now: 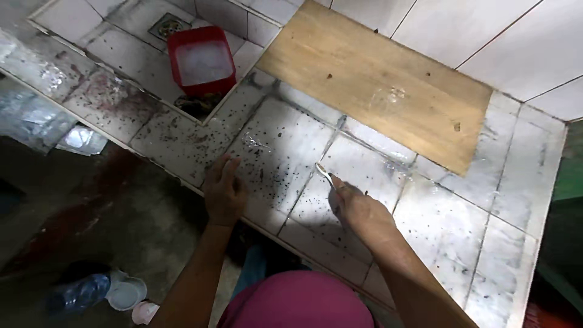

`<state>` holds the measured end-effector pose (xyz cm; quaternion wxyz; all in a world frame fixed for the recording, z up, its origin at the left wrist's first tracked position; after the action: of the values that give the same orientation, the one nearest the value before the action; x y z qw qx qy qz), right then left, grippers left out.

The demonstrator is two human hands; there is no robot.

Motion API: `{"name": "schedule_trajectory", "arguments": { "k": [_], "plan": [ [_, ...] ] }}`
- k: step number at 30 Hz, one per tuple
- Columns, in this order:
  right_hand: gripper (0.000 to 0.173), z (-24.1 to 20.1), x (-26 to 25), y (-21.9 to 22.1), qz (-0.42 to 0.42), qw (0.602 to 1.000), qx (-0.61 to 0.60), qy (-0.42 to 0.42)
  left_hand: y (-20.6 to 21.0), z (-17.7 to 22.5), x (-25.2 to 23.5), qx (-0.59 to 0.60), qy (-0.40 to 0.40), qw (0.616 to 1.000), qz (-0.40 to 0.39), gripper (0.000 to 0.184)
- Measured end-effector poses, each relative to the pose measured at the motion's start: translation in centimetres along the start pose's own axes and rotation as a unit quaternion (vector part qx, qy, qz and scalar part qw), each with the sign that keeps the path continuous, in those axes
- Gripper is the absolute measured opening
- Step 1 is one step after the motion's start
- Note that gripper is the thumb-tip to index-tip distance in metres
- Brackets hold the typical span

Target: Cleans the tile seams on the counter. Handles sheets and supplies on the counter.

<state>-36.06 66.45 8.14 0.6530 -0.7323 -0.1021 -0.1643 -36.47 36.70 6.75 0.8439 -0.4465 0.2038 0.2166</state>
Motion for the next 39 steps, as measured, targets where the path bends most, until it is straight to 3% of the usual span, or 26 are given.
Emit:
{"name": "schedule_trajectory", "arguments": {
  "k": [5,11,17,21,25,27,32,35,39],
  "plan": [
    [0.047,-0.9,1.9,-2.2,0.077,0.996,0.001,-0.053,0.2,-0.2,0.1,-0.008,0.000,1.000,-0.003,0.037],
    [0.049,-0.4,1.6,1.0,0.030,0.998,-0.020,-0.045,0.2,0.0,0.0,-0.011,0.000,1.000,0.001,0.036],
    [0.047,-0.3,-3.5,-1.8,0.036,0.998,-0.027,0.042,0.2,0.3,-0.3,-0.006,-0.003,1.000,-0.024,0.038],
    [0.047,-0.5,-3.8,-2.5,0.037,0.996,-0.030,0.070,0.2,0.6,-0.4,-0.008,0.015,1.000,-0.025,0.037],
    [0.046,-0.9,-0.9,-1.7,0.067,0.995,-0.046,0.057,-0.5,-0.1,-0.3,0.120,-0.015,0.990,-0.074,0.040],
    [0.045,-0.7,0.6,-1.2,0.148,0.987,-0.061,0.032,-0.9,-1.5,-0.9,0.211,-0.050,0.971,-0.105,0.046],
    [0.028,0.0,2.6,-1.3,0.341,0.932,-0.120,0.008,-0.7,-5.4,-7.5,0.213,-0.120,0.954,-0.175,0.044],
    [0.027,-1.0,3.1,-2.2,0.380,0.915,-0.137,0.020,1.9,-6.6,-14.1,0.159,-0.125,0.949,-0.240,0.037],
    [0.028,-1.5,4.6,-1.0,0.365,0.915,-0.156,0.064,7.9,-4.2,-21.9,0.148,-0.087,0.929,-0.326,0.035]
  ]
}}
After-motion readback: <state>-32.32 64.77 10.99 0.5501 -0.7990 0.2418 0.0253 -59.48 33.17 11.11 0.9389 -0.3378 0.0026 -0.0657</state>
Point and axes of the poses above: each hand's wrist, its own x-axis away from the middle knuckle, its own y-axis out of the palm, z = x × y, the point moved 9 cm from there along -x, towards the middle knuckle, and after that the axes turned 9 degrees about z, right-handed, at the moved point
